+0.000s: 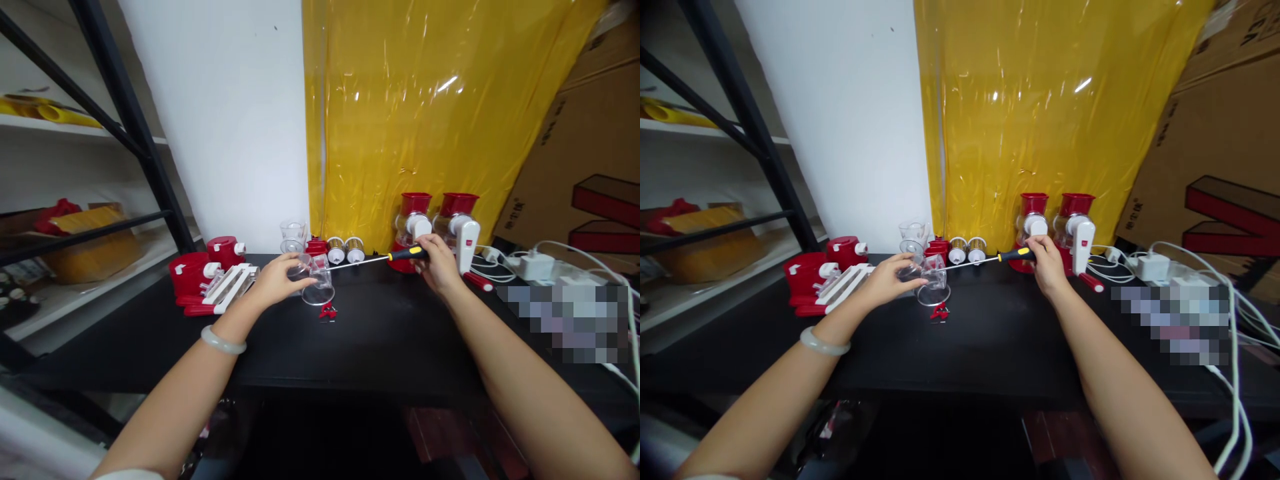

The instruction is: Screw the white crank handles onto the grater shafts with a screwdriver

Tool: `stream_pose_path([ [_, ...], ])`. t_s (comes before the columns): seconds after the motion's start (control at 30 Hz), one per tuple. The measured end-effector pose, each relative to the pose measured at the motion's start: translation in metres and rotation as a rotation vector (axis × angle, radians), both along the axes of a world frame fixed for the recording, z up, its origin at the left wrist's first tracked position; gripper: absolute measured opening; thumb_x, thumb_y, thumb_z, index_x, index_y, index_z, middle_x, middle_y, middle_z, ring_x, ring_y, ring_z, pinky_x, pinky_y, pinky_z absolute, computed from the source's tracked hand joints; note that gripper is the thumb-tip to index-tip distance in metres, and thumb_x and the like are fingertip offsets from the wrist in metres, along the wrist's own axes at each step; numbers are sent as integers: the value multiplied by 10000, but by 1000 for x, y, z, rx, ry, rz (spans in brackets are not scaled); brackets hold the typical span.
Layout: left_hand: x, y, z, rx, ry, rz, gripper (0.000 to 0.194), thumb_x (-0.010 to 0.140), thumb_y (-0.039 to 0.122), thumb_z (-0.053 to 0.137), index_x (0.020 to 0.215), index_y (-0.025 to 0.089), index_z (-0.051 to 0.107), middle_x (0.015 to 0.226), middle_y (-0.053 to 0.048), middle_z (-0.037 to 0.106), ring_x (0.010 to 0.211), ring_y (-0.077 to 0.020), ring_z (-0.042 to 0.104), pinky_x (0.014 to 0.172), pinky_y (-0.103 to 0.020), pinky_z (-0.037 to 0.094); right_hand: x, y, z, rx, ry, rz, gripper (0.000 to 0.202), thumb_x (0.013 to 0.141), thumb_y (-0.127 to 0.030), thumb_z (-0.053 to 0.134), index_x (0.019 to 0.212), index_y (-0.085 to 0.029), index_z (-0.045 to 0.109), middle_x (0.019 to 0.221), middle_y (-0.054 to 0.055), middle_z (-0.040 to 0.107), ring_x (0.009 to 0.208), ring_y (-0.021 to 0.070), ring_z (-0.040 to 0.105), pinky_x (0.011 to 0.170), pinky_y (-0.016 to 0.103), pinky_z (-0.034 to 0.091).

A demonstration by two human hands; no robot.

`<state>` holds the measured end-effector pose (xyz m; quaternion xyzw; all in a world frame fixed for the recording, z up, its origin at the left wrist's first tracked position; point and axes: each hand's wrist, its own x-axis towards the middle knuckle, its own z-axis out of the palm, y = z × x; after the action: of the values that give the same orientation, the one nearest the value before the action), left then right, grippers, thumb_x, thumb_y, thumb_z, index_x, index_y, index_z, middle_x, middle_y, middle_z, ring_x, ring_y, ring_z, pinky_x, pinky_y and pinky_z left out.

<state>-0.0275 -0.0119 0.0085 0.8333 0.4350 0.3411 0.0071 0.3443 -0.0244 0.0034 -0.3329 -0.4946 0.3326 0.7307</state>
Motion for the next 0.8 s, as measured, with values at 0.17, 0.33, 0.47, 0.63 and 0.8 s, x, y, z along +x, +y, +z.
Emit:
stream_pose_path([
  [0.17,0,0,0,7,11,2,454,724,615,682,990,250,731,1308,-102,601,1170,-287,593,1008,-443,457,-8,-14,10,-46,212,244,244,615,-344,722,815,-253,616,780,-26,590,663,123,566,554,254,502],
  [0.33,-1,0,0,-1,6,14,438,721,606,688,980,255,727,1318,-99,596,1191,-291,581,1014,-452,452,-7,-12,10,-72,72,65,475,764,-693,549,720,-224,610,593,-7,531,486,126,494,396,254,401],
  [0.47,-1,1,0,-5,3,11,451,721,614,685,981,248,727,1293,-102,612,1194,-290,580,1026,-447,444,-2,-5,6,-118,-135,-137,452,737,-664,624,670,-217,605,496,-33,451,392,93,361,329,229,278],
  [0.63,-2,1,1,0,-2,19,459,722,618,682,979,241,722,1301,-110,605,1189,-287,584,1025,-449,447,-4,-4,5,-96,16,1,213,708,-420,703,738,-231,608,594,-49,485,434,71,374,401,219,370],
  [0.8,-2,1,0,1,-10,7,439,715,597,699,976,244,727,1298,-112,610,1187,-294,584,1020,-464,448,-6,-13,8,-27,137,207,239,588,-238,653,821,-259,605,820,-26,574,684,124,553,567,257,501],
])
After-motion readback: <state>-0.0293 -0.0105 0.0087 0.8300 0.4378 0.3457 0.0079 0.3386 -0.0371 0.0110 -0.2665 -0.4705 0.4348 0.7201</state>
